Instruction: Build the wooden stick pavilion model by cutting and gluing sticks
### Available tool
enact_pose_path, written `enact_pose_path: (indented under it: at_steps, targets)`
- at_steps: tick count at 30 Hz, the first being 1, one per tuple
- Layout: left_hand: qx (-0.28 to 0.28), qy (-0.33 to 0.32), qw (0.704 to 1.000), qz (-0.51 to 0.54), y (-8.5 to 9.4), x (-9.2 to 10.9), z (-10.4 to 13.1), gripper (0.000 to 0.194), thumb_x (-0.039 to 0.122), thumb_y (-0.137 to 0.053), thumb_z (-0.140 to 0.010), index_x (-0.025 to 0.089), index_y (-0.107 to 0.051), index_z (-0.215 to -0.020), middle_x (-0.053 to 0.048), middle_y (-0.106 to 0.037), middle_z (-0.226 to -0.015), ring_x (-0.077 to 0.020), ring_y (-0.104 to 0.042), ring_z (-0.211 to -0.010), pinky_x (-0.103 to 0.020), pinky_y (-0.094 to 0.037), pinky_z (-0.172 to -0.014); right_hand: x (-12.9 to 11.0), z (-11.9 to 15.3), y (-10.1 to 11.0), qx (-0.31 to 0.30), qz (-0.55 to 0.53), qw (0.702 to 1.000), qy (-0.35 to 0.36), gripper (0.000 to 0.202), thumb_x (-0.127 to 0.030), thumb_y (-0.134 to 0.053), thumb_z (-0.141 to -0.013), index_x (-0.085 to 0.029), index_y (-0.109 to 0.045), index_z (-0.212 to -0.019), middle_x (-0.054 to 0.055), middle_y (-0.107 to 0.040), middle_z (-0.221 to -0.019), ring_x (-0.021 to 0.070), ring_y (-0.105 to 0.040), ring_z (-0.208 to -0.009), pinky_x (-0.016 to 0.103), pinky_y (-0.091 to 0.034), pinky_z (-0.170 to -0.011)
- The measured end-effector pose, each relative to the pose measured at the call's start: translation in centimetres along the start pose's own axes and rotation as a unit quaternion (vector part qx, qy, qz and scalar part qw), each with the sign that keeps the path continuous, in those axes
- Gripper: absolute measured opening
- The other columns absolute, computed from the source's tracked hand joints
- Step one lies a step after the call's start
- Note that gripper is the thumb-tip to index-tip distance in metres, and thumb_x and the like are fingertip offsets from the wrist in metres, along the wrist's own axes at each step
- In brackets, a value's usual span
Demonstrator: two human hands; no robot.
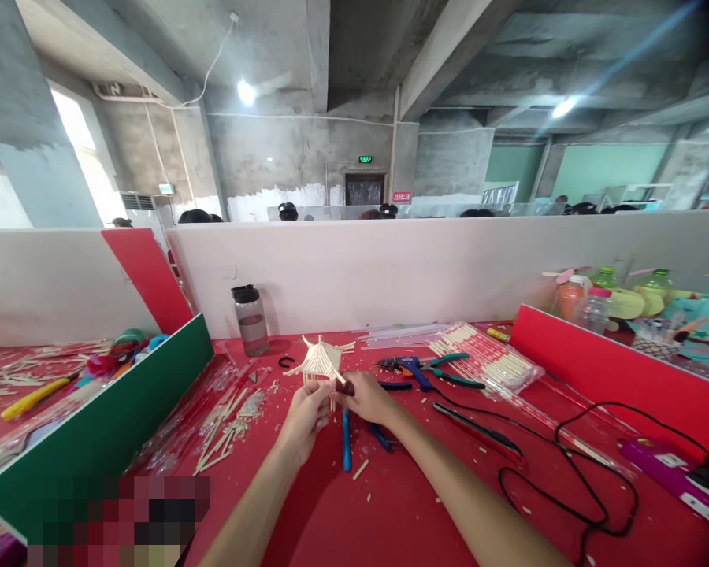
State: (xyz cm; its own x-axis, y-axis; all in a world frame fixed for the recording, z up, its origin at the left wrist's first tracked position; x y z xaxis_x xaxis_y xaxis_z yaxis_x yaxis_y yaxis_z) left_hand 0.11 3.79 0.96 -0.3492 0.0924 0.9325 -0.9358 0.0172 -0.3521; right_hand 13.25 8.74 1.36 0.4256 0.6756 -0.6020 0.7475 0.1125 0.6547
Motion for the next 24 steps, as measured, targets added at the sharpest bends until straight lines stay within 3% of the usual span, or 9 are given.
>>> enact_pose_path:
  at_steps: [11, 18, 24]
  targets:
    - [0.008, -0.026, 0.999, -0.018, 0.03, 0.04, -0.13, 0.046, 0.05, -0.083, -0.063, 0.018, -0.051, -0.072, 0.013, -0.031, -0.049, -0.0011, -0.019, -0.04, -0.018, -0.012, -0.039, 0.07, -0.03, -0.03, -0.001, 0.004, 1.0, 0.001, 0.025, -0.039, -0.07, -0.086, -0.014, -0.068, -0.083, 0.002, -0.066, -0.068, 0.0136, -0.054, -0.058, 0.022, -0.035, -0.056]
    - [0.007, -0.003, 1.0, -0.024, 0.4, 0.13, -0.12, 0.043, 0.043, -0.085, -0.059, 0.017, -0.055, -0.077, 0.013, -0.032, -0.048, -0.0014, -0.022, -0.038, -0.018, -0.013, -0.039, 0.03, -0.03, -0.05, -0.003, 0.005, 1.0, 0.006, 0.018, -0.033, -0.07, -0.086, -0.015, -0.067, -0.083, 0.001, -0.067, -0.07, 0.0135, -0.055, -0.06, 0.022, -0.036, -0.057]
    - [0.001, -0.004, 1.0, -0.016, 0.43, 0.24, -0.19, 0.044, 0.045, -0.084, -0.06, 0.018, -0.053, -0.075, 0.013, -0.032, -0.049, -0.0014, -0.022, -0.038, -0.018, -0.013, -0.039, 0.11, -0.08, -0.04, -0.002, 0.006, 1.0, 0.002, 0.023, -0.036, -0.07, -0.086, -0.014, -0.067, -0.082, 0.001, -0.067, -0.069, 0.0136, -0.055, -0.059, 0.022, -0.036, -0.057]
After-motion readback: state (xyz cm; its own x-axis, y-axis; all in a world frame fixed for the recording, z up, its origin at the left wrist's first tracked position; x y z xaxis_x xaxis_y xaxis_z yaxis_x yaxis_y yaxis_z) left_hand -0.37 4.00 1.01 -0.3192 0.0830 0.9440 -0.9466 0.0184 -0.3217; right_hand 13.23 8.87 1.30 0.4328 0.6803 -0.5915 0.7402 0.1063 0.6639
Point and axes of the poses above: each hand's wrist, its own z-axis away from the middle knuckle, its own y-axis out of the back of the hand, x = y × z, the point moved 4 cm from there along -z, towards the middle knuckle
